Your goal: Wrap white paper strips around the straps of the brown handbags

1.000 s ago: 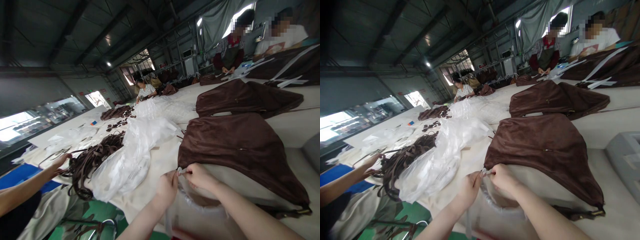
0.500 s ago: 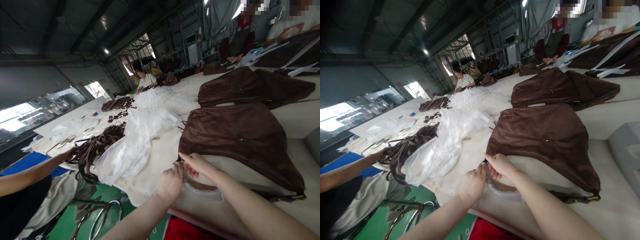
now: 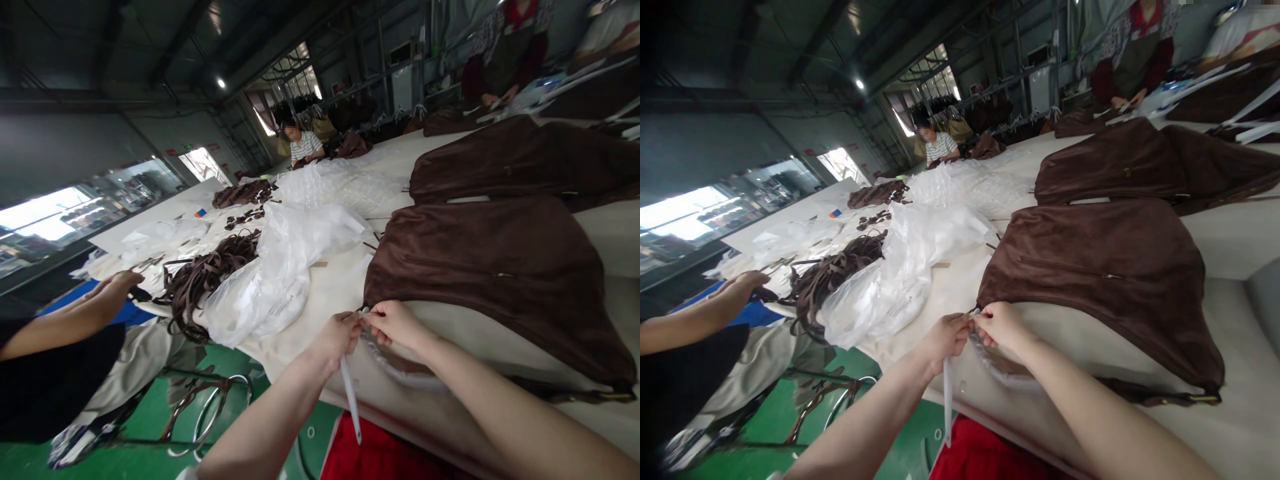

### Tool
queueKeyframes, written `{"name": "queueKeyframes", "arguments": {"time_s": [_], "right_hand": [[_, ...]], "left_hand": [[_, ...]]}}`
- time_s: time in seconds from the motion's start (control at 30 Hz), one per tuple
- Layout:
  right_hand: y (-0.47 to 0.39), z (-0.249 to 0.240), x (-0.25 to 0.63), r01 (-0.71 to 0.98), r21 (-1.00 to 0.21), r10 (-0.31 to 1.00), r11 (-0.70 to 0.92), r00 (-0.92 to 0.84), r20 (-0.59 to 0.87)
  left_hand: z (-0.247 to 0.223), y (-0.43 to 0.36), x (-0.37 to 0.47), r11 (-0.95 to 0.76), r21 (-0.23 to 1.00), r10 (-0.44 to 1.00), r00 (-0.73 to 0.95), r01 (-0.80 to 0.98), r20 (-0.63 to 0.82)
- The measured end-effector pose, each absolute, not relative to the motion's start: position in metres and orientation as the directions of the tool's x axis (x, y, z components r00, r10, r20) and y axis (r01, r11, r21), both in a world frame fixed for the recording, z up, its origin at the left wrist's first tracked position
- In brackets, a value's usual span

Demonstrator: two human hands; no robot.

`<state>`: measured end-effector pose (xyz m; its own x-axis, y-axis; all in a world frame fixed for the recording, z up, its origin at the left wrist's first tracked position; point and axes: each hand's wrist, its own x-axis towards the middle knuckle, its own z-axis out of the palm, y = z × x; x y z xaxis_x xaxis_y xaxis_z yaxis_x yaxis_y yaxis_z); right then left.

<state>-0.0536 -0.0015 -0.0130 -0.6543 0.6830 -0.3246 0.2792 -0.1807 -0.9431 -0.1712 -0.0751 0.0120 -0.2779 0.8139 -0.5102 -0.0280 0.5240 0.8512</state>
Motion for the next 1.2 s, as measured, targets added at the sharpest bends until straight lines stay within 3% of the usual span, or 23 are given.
{"name": "queueKeyframes", "arguments": {"time_s": [0.1, 0.23, 0.3, 0.4, 0.53, 0.67, 0.77, 0.87, 0.97, 1.03, 1.1, 1.2], "right_hand": [[-0.001, -0.018, -0.054, 0.270, -0.938, 0.674, -0.216, -0.655, -0.343], [0.002, -0.023, -0.053, 0.259, -0.940, 0.681, -0.221, -0.650, -0.338], [0.003, -0.022, -0.052, 0.242, -0.945, 0.680, -0.221, -0.656, -0.328], [0.002, -0.019, -0.051, 0.233, -0.941, 0.651, -0.245, -0.679, -0.338], [-0.001, -0.014, -0.049, 0.167, -0.933, 0.589, -0.318, -0.737, -0.332], [-0.001, -0.012, -0.044, -0.073, -0.866, 0.493, -0.494, -0.844, -0.210], [0.000, -0.010, -0.042, -0.077, -0.816, 0.462, -0.573, -0.853, -0.244], [0.002, -0.008, -0.042, -0.108, -0.787, 0.554, -0.607, -0.768, -0.322], [0.004, -0.007, -0.043, -0.124, -0.788, 0.600, -0.603, -0.722, -0.345], [0.005, -0.010, -0.045, -0.045, -0.869, 0.631, -0.493, -0.706, -0.321], [0.006, -0.016, -0.047, 0.147, -0.962, 0.687, -0.231, -0.676, -0.268], [0.005, -0.024, -0.050, 0.450, -0.867, 0.751, 0.211, -0.643, -0.151]], "left_hand": [[0.018, -0.075, -0.178, 0.606, 0.606, 0.726, 0.047, -0.515, -0.686], [0.019, -0.079, -0.183, 0.595, 0.332, 0.738, 0.333, -0.732, -0.587], [0.017, -0.082, -0.181, 0.570, 0.304, 0.767, 0.361, -0.763, -0.531], [0.017, -0.087, -0.178, 0.526, 0.412, 0.814, 0.301, -0.744, -0.497], [0.021, -0.089, -0.176, 0.500, 0.649, 0.833, 0.115, -0.573, -0.541], [0.022, -0.086, -0.171, 0.632, 0.648, 0.762, 0.189, -0.426, -0.619], [0.021, -0.087, -0.166, 0.673, 0.679, 0.740, 0.277, -0.293, -0.613], [0.027, -0.091, -0.173, 0.595, 0.803, 0.783, 0.241, -0.024, -0.573], [0.036, -0.082, -0.199, 0.431, 0.849, 0.892, -0.003, 0.307, -0.452], [0.039, -0.065, -0.220, 0.322, 0.798, 0.944, -0.241, 0.510, -0.226], [0.036, -0.042, -0.237, 0.267, 0.671, 0.939, -0.344, 0.691, -0.019], [0.021, -0.006, -0.249, 0.251, 0.426, 0.933, -0.335, 0.869, 0.134]]}}
